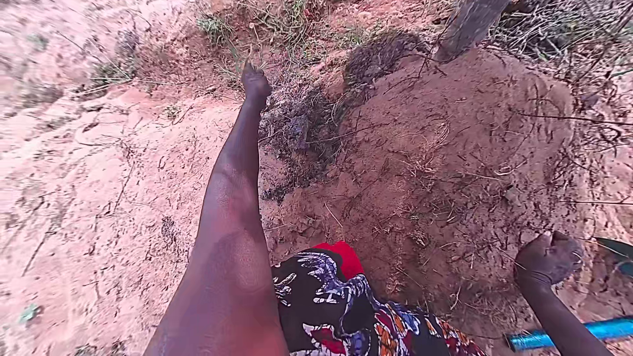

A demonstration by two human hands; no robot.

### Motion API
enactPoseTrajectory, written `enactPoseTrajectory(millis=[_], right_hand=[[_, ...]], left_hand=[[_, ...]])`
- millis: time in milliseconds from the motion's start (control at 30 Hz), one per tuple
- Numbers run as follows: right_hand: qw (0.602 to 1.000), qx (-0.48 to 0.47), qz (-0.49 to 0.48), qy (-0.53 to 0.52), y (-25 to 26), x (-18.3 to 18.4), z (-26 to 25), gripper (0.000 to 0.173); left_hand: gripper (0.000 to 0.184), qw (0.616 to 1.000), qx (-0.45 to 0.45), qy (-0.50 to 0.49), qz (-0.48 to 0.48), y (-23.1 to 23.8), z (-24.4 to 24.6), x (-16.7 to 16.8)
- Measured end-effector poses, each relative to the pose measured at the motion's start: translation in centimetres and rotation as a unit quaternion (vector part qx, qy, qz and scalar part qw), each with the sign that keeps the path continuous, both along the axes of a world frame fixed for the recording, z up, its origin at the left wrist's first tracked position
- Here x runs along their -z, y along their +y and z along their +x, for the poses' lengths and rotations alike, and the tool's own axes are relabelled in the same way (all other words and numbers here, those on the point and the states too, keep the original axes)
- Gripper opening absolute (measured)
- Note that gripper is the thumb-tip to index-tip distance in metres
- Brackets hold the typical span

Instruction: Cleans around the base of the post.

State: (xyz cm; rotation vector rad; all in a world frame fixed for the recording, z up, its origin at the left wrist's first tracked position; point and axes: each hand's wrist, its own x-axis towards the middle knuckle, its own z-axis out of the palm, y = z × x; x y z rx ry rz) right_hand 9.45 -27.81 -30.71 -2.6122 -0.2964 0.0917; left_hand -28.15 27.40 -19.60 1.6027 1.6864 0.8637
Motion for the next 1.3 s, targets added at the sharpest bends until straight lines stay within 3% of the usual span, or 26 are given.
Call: enactPoseTrajectory(millis=[133,233,367,433,567,700,767,900,1100,1300], right_hand=[[1.000,-0.006,0.003,-0.004,-0.2,0.3,0.1,0.051],[0.999,-0.018,0.007,-0.027,-0.4,0.7,0.6,0.049],[0.998,-0.029,0.030,-0.047,-0.5,0.9,0.4,0.049],[0.998,-0.023,0.034,-0.047,-0.5,0.8,0.2,0.048],[0.997,-0.028,0.043,-0.055,-0.4,0.9,0.1,0.048],[0.996,-0.036,0.062,-0.061,-1.1,1.4,0.3,0.049],[0.995,-0.043,0.069,-0.063,-1.2,1.5,0.5,0.049],[0.995,-0.043,0.069,-0.062,-1.1,1.4,0.4,0.049],[0.996,-0.031,0.067,-0.057,-0.6,1.0,0.0,0.049],[0.998,-0.017,0.036,-0.050,0.2,0.2,-0.4,0.048]], left_hand=[[0.051,0.998,-0.006,0.055,0.016,1.0,-2.6,3.2],[0.063,0.995,-0.032,0.090,0.003,2.1,-2.4,5.4],[0.038,0.984,0.034,0.172,-0.036,3.5,0.1,7.3],[0.038,0.978,0.103,0.173,-0.045,4.2,1.4,8.7],[0.040,0.897,0.228,0.376,-0.034,4.7,3.9,8.4],[0.067,0.863,0.204,0.462,-0.017,6.3,4.5,10.1],[0.071,0.860,0.175,0.476,-0.053,6.4,5.0,9.9],[0.055,0.849,0.138,0.501,-0.099,6.1,6.0,9.6],[0.044,0.842,0.159,0.513,-0.041,5.9,4.9,9.8],[0.052,0.885,0.172,0.419,-0.103,6.3,4.1,9.4]])
